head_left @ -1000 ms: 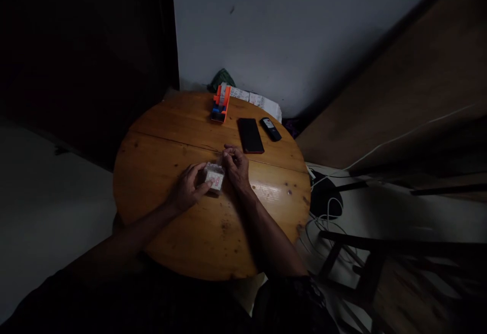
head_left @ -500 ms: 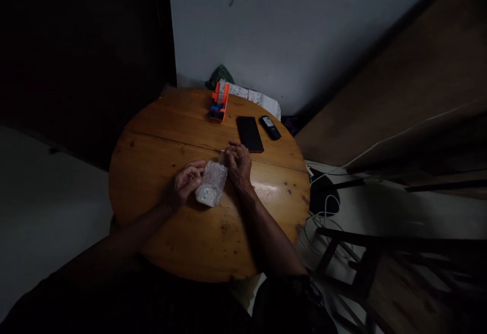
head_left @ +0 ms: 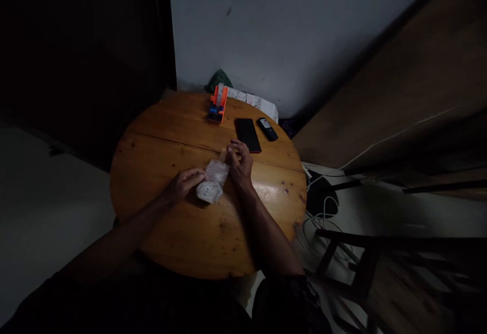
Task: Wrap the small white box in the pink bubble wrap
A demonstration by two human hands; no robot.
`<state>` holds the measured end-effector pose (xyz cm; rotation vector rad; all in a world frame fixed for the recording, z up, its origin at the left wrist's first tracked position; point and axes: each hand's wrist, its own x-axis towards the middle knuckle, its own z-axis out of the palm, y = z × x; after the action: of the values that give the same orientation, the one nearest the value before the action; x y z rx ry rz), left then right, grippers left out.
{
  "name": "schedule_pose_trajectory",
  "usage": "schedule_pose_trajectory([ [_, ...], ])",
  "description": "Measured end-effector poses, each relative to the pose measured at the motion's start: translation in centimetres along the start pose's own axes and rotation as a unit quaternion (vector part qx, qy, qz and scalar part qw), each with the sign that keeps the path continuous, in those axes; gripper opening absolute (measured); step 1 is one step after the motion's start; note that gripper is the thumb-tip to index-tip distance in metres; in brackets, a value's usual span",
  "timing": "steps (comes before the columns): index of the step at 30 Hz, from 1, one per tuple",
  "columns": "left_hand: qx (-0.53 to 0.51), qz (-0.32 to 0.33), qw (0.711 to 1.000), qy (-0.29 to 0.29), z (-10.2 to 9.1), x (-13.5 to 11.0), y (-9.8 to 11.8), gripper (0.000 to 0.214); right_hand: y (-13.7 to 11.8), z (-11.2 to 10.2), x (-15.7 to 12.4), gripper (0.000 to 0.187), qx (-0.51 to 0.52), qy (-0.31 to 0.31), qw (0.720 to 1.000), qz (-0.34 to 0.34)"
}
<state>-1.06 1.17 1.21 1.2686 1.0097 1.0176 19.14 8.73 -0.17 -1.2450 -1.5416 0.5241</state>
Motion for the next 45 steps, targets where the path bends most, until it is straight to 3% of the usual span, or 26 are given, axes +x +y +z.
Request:
schedule_pose_trajectory([
  [3,-0.029,-0.032,0.999,0.008,0.1,-0.1,-0.2,0.039,0.8,-0.3,0.5,0.028,-0.024,-0.027,0.999,0.037],
  [6,-0.061,-0.059,0.996,0.023,0.1,-0.4,-0.3,0.054,-0.2,-1.4,0.6,0.034,-0.001,-0.052,0.996,0.066],
  [8,-0.074,-0.059,0.995,0.036,0.0,-0.5,-0.3,0.060,-1.9,-2.2,0.4,0.036,0.042,-0.122,0.990,0.061],
  [10,-0.086,-0.054,0.994,0.037,-0.1,-0.5,-0.3,0.066,-3.8,-2.7,-0.1,0.041,0.069,-0.231,0.970,0.037],
  [13,-0.108,-0.037,0.993,0.034,-0.4,-0.4,-0.3,0.068,-5.9,-2.6,-1.0,0.048,-0.003,-0.326,0.945,0.010],
  [18,-0.154,0.001,0.988,0.027,-0.7,0.0,-0.1,0.055,-6.4,-1.1,-2.0,0.046,-0.168,-0.309,0.934,0.056],
  [21,-0.182,0.000,0.983,0.024,-0.9,0.3,0.0,0.052,-5.7,-1.2,-1.6,0.028,-0.139,-0.328,0.933,0.048],
  [25,-0.176,-0.004,0.979,0.102,-1.2,0.7,-0.2,0.051,-3.9,-3.5,0.1,0.027,-0.081,-0.321,0.940,0.088],
  [29,0.002,0.006,0.988,0.157,-1.5,1.0,-0.6,0.060,-2.7,-5.7,1.4,0.024,-0.129,-0.334,0.920,0.160],
  [33,0.202,0.078,0.958,0.189,-1.7,0.8,-0.2,0.067,-3.7,-6.0,1.6,0.021,-0.295,-0.352,0.874,0.160],
  [35,0.250,0.088,0.949,0.172,-1.6,0.6,0.2,0.065,-4.5,-5.8,1.6,0.022,-0.339,-0.359,0.856,0.154],
  [38,0.272,0.071,0.952,0.120,-1.3,0.5,0.3,0.060,-5.1,-6.0,1.8,0.024,-0.358,-0.361,0.848,0.151],
  [40,0.258,0.040,0.958,0.120,-1.3,0.6,0.2,0.054,-5.3,-6.2,1.9,0.026,-0.371,-0.358,0.844,0.148],
  [42,0.239,-0.003,0.958,0.161,-1.8,0.8,0.1,0.050,-5.3,-6.3,1.9,0.027,-0.388,-0.359,0.836,0.149],
  [45,0.264,-0.053,0.934,0.235,-3.1,1.1,0.2,0.051,-5.3,-6.1,1.7,0.030,-0.430,-0.348,0.819,0.155],
])
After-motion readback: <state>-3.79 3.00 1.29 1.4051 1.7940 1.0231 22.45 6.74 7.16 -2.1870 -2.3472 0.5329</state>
